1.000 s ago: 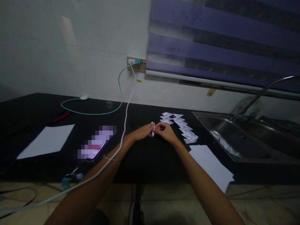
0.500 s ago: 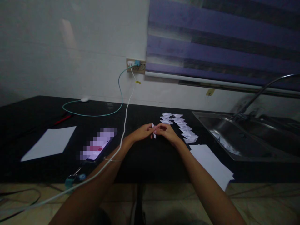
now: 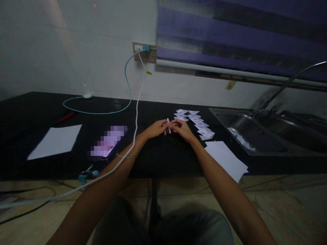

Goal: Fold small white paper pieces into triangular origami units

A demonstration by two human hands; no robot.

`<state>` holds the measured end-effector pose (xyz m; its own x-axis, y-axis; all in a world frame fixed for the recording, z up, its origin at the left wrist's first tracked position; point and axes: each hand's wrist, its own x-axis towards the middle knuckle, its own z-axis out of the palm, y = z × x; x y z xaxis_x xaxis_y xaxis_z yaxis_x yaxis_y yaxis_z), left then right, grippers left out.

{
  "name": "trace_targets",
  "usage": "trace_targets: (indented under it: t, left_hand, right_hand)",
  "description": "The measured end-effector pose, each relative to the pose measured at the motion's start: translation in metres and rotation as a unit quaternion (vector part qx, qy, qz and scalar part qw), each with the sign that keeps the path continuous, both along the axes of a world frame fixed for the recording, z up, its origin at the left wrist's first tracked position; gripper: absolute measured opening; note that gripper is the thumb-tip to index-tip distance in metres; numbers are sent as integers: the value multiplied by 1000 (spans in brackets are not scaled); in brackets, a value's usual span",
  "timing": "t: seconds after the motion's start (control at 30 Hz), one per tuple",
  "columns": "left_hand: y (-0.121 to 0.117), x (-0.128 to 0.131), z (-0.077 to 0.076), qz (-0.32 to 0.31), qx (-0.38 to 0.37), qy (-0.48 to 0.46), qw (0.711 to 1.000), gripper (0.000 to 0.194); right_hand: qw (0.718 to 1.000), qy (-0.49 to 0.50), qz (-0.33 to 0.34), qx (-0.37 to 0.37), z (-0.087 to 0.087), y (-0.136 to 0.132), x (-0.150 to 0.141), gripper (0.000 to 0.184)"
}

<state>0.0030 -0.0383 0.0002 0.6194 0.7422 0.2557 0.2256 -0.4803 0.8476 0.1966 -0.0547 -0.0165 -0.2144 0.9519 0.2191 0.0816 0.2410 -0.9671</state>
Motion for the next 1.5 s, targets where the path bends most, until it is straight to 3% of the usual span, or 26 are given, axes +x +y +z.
trace_targets:
  t: [0.13, 0.27, 0.4, 0.6, 0.73, 0.87, 0.93, 1.1, 1.3, 1.5]
  left_hand:
    - [4, 2, -4, 32, 15, 10, 999, 30]
    - [8, 4, -8, 77, 71, 38, 994, 19]
    - [11, 6, -12, 79, 106, 54, 990, 29]
    - [10, 12, -15, 70, 102, 45, 991, 37]
    - [16, 16, -18, 35, 19, -41, 998, 40]
    - [20, 17, -15, 17, -87, -78, 993, 45]
    - [17, 18, -12, 5, -81, -64, 995, 56]
    - [7, 20, -6, -4, -34, -35, 999, 49]
    - [4, 20, -7, 4, -40, -70, 997, 51]
    - [1, 18, -4, 15, -37, -75, 996, 55]
  right_hand:
    - [987, -106, -78, 95, -5, 0, -4, 24]
    - [908, -317, -149, 232, -3, -10, -12, 21]
    - [846, -432, -209, 233, -1, -19, -20, 20]
    - [809, -464, -270, 239, -2, -20, -21, 19]
    - [818, -441, -276, 246, -2, -18, -18, 24]
    - [851, -387, -251, 253, 0, -18, -14, 35]
    - [864, -366, -228, 262, 0, -17, -13, 38]
    - [879, -315, -197, 298, -3, -12, -9, 39]
    - [897, -250, -172, 322, -1, -8, -8, 34]
    - [930, -166, -145, 295, -7, 3, -5, 42]
